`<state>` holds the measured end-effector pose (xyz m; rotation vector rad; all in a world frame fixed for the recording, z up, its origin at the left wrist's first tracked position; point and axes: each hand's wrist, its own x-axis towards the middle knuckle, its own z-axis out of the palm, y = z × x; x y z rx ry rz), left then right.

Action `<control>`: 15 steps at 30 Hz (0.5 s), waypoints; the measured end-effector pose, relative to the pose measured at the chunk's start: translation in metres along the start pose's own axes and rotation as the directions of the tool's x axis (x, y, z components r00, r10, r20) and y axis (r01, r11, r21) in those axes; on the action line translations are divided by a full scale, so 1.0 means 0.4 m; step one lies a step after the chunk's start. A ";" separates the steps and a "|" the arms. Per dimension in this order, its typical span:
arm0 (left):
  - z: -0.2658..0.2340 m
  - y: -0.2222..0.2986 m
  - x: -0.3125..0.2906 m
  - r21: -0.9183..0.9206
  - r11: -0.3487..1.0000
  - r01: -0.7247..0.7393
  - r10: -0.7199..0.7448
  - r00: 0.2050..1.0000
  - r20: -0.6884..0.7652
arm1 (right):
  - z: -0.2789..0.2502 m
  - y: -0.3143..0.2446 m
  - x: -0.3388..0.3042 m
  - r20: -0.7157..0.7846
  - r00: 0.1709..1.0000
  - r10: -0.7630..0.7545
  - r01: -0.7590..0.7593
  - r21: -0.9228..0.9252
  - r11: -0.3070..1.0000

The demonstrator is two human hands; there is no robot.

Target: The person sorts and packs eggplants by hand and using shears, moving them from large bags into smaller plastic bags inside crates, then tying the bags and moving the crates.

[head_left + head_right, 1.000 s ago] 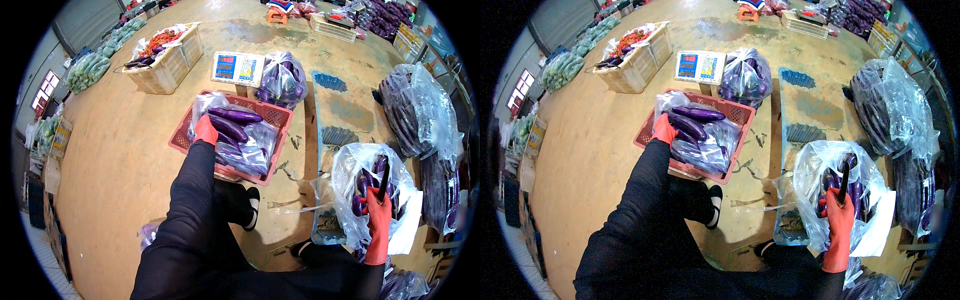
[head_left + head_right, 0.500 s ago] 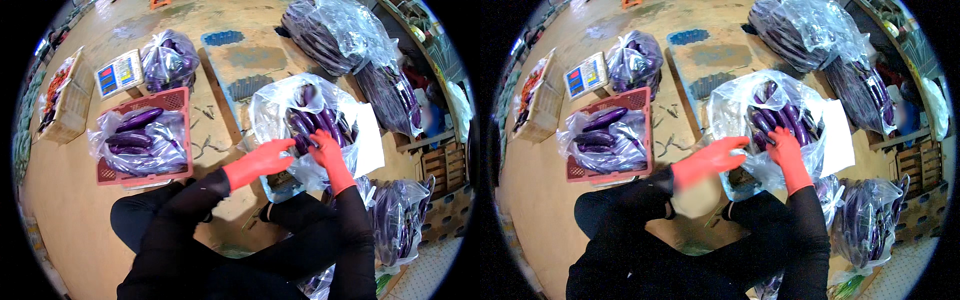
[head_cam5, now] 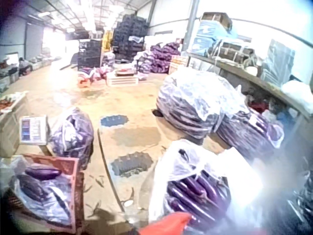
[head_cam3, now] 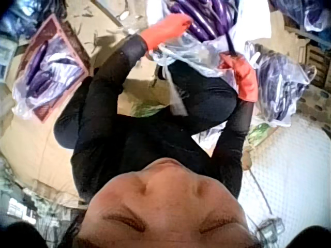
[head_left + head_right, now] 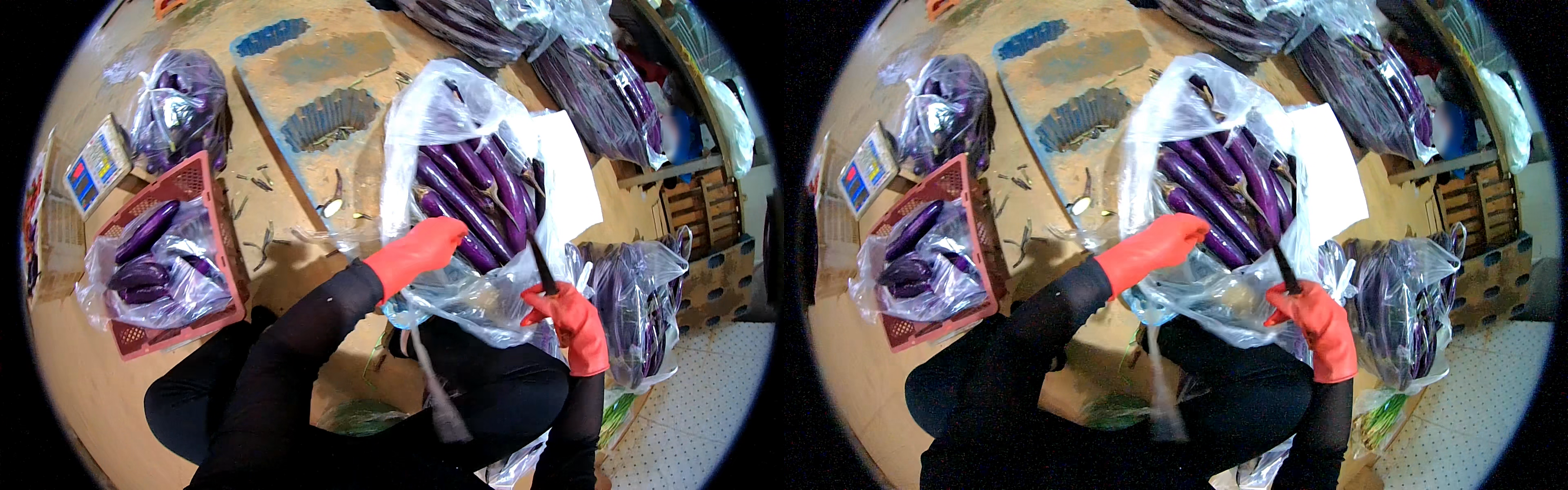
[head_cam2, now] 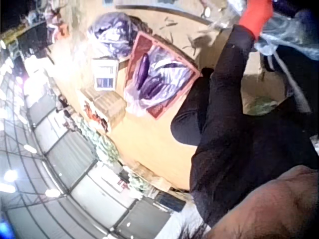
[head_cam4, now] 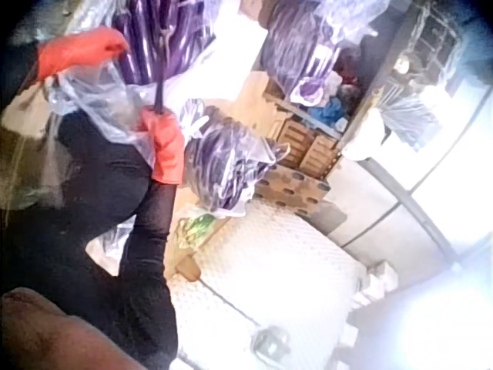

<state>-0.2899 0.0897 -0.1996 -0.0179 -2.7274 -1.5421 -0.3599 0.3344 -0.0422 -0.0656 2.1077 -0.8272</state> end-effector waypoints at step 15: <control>0.203 0.004 0.258 0.644 0.598 -0.478 0.192 0.865 0.464 | 0.030 -0.146 0.000 -0.296 0.931 -0.213 0.278 0.200 0.939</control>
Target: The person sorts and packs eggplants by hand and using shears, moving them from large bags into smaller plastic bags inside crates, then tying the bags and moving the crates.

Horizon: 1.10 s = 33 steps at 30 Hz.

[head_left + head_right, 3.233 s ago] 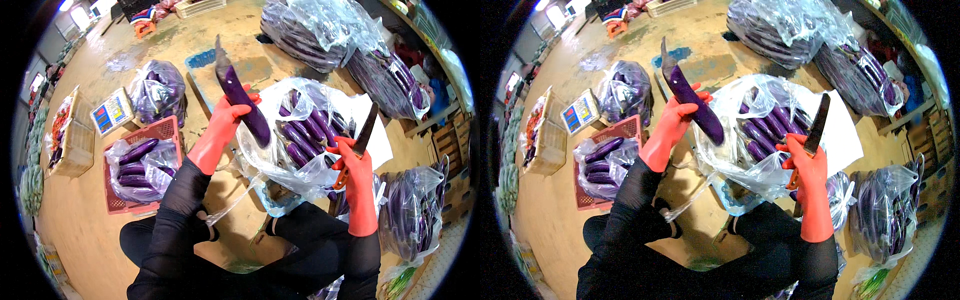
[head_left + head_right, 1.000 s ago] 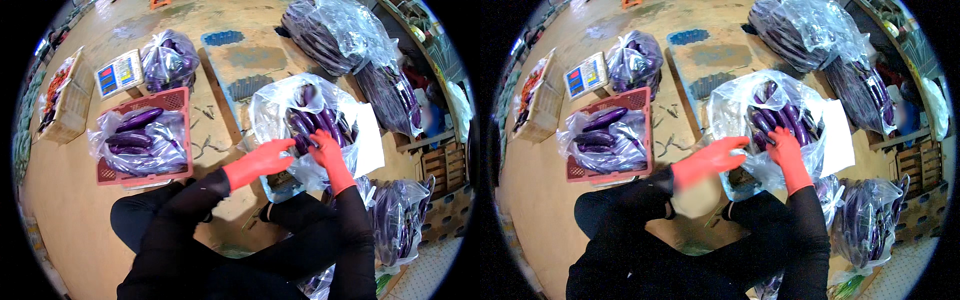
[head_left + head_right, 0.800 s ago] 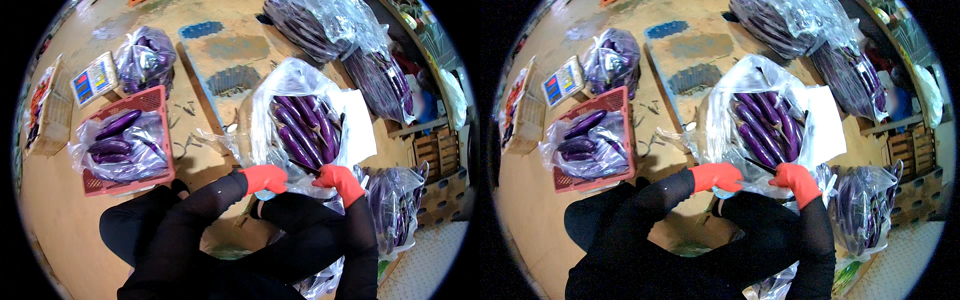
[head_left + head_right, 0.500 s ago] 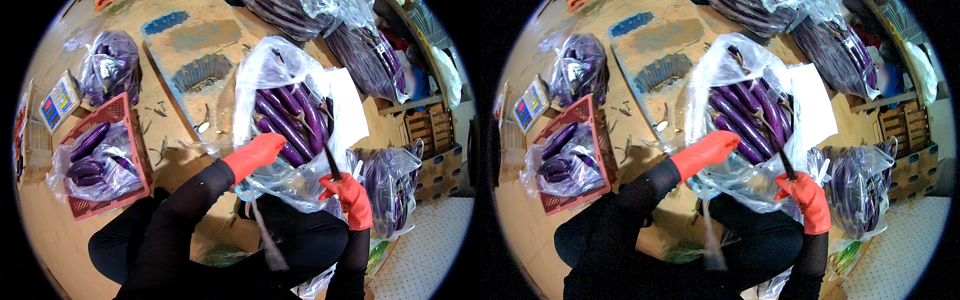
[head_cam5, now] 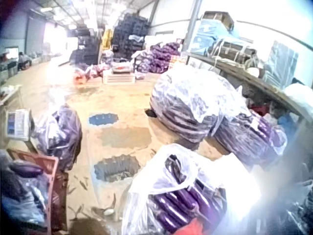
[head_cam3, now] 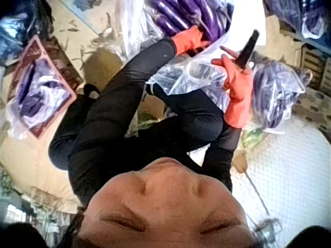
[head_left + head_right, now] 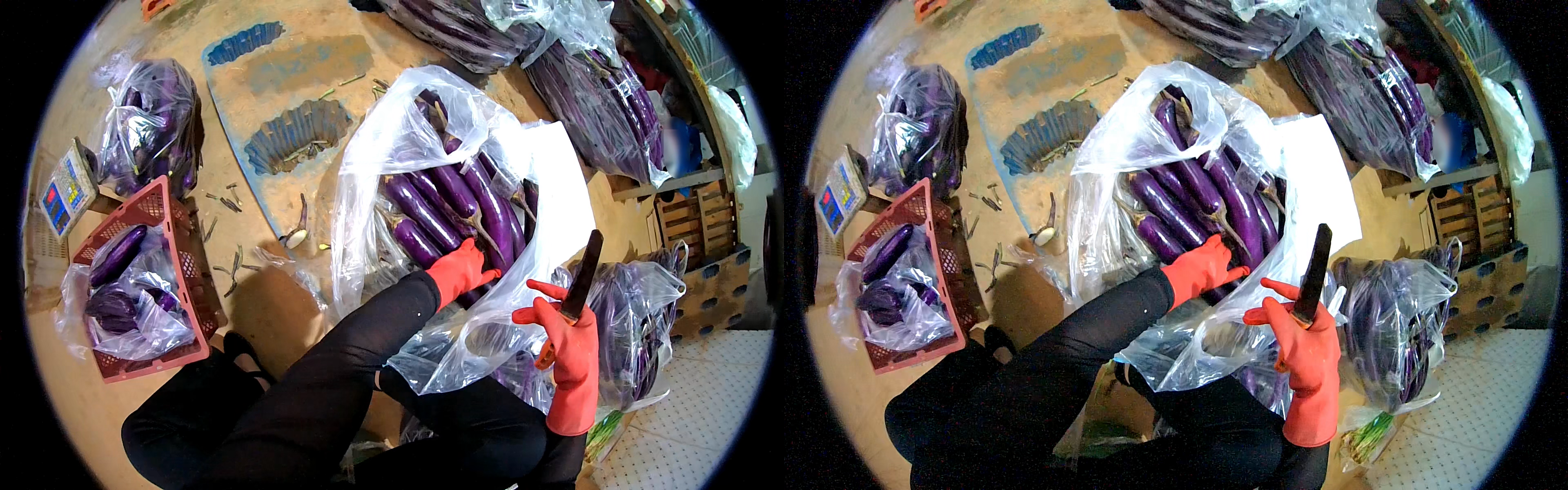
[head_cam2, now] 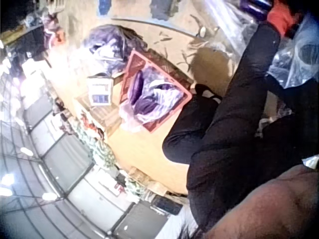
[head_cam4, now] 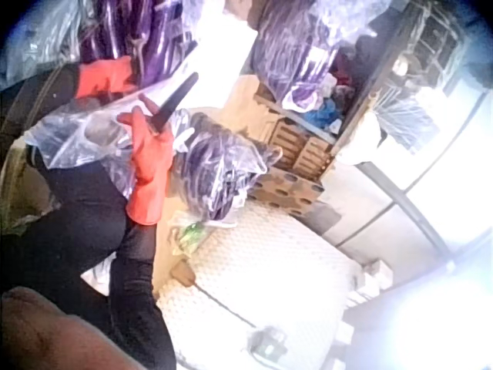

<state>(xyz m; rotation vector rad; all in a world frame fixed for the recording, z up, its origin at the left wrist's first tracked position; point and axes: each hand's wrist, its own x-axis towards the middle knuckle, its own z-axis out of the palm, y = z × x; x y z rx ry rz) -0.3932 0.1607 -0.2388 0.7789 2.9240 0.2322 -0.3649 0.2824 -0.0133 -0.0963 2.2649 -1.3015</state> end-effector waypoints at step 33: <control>-0.321 -0.136 -0.271 -0.086 0.995 0.057 -0.098 0.777 -0.621 | -0.101 0.120 0.018 0.387 0.861 0.330 -0.066 -0.558 0.827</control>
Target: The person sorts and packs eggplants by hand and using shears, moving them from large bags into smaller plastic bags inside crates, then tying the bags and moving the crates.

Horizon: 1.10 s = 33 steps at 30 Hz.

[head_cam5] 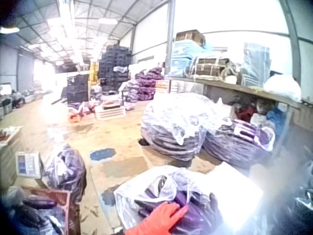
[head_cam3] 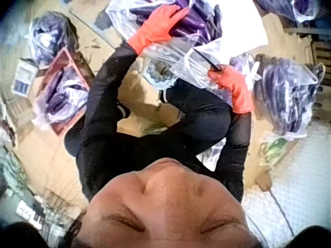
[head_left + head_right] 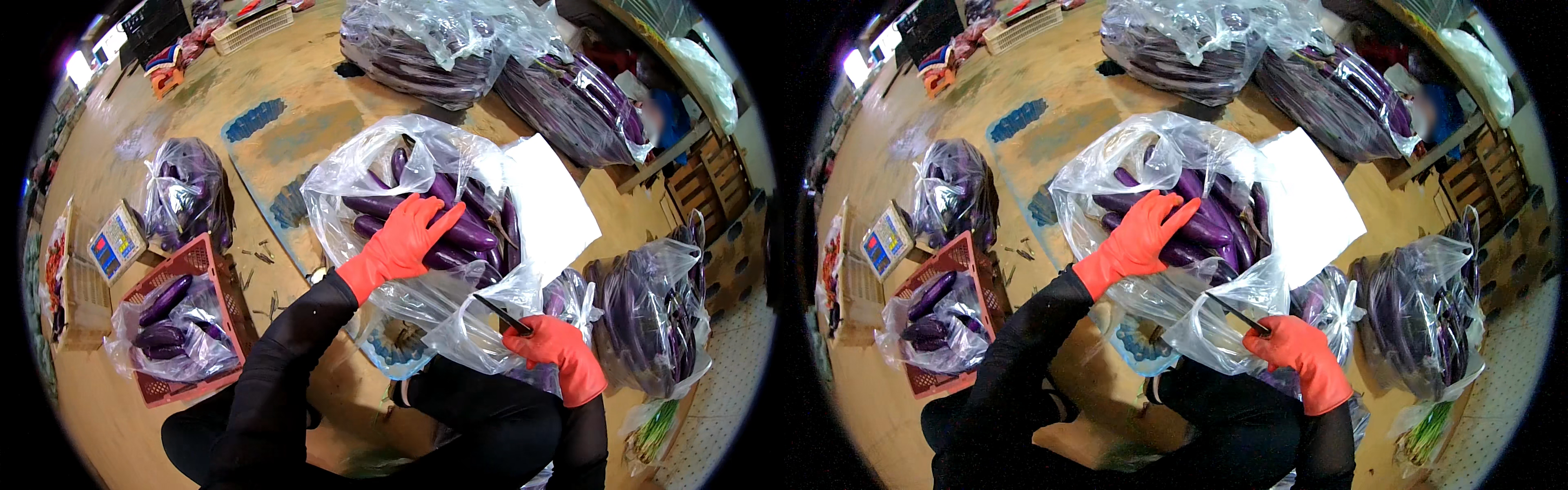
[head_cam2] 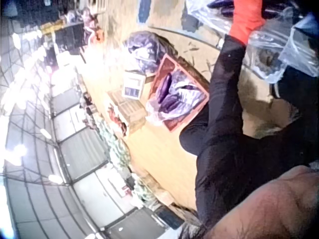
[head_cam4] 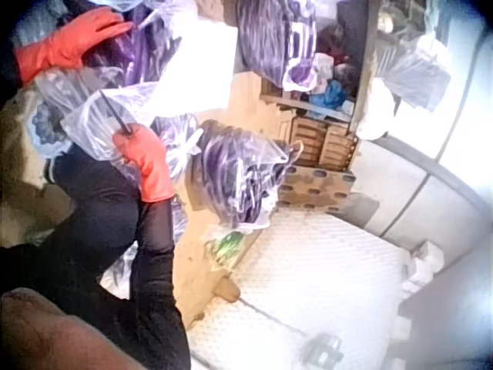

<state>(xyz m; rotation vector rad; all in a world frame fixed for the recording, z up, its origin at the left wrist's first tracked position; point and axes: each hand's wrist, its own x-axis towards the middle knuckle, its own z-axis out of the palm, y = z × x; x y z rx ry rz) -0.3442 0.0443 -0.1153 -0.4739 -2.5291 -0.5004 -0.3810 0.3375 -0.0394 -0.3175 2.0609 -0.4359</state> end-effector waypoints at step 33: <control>0.187 -0.042 0.033 0.155 0.988 -0.025 -0.023 0.953 0.301 | 0.238 0.321 0.076 -0.468 0.883 0.036 0.459 0.876 0.149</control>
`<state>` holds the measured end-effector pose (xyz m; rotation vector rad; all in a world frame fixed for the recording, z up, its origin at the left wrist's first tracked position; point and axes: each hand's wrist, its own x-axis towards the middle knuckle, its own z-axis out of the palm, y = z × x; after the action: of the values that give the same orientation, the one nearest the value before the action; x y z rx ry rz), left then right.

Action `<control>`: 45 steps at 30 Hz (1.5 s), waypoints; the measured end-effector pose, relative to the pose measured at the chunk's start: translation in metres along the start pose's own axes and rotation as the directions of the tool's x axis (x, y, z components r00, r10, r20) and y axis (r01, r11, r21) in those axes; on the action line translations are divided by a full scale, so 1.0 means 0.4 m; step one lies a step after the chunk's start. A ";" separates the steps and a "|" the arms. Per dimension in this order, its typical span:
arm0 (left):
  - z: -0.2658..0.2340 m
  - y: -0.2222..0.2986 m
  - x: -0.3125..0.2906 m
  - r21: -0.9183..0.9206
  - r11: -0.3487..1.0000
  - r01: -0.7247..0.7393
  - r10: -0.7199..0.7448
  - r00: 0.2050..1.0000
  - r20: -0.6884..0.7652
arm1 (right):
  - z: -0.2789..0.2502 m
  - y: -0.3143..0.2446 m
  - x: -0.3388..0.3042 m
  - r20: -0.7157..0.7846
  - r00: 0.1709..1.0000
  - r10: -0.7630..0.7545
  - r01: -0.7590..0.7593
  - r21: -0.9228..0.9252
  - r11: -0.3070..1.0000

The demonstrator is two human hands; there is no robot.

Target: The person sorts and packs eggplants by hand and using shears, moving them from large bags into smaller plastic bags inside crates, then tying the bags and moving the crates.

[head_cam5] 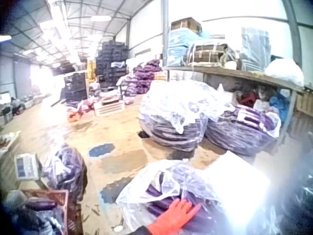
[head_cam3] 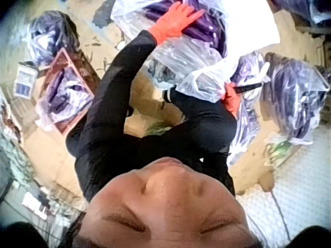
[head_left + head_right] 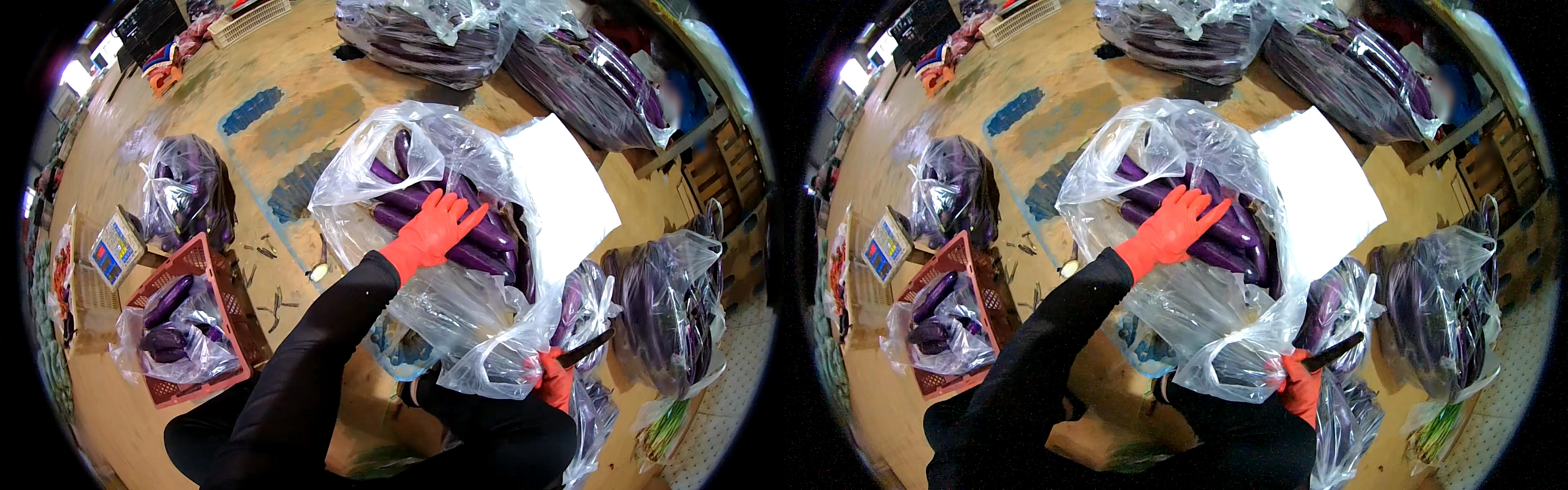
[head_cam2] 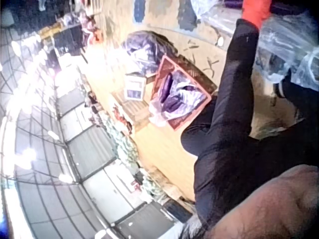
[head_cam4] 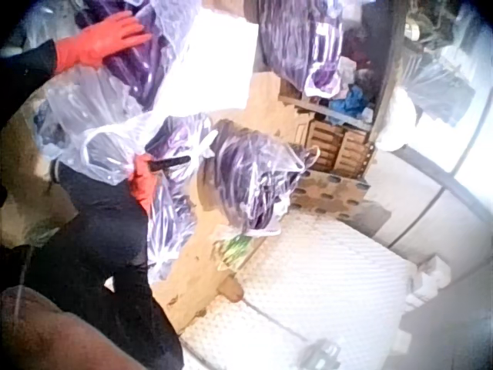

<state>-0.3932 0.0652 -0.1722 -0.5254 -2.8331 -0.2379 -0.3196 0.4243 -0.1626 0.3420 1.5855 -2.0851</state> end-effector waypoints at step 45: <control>-0.779 0.163 -0.850 -0.728 -0.204 -0.654 -0.616 0.664 -0.423 | 0.671 0.104 -0.430 0.533 0.845 -0.041 0.230 -0.294 0.928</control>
<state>0.0049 -0.0503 0.0406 -0.4443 -0.9159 -2.2732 -0.1266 0.2005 -0.0364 -0.4444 1.6164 -1.7328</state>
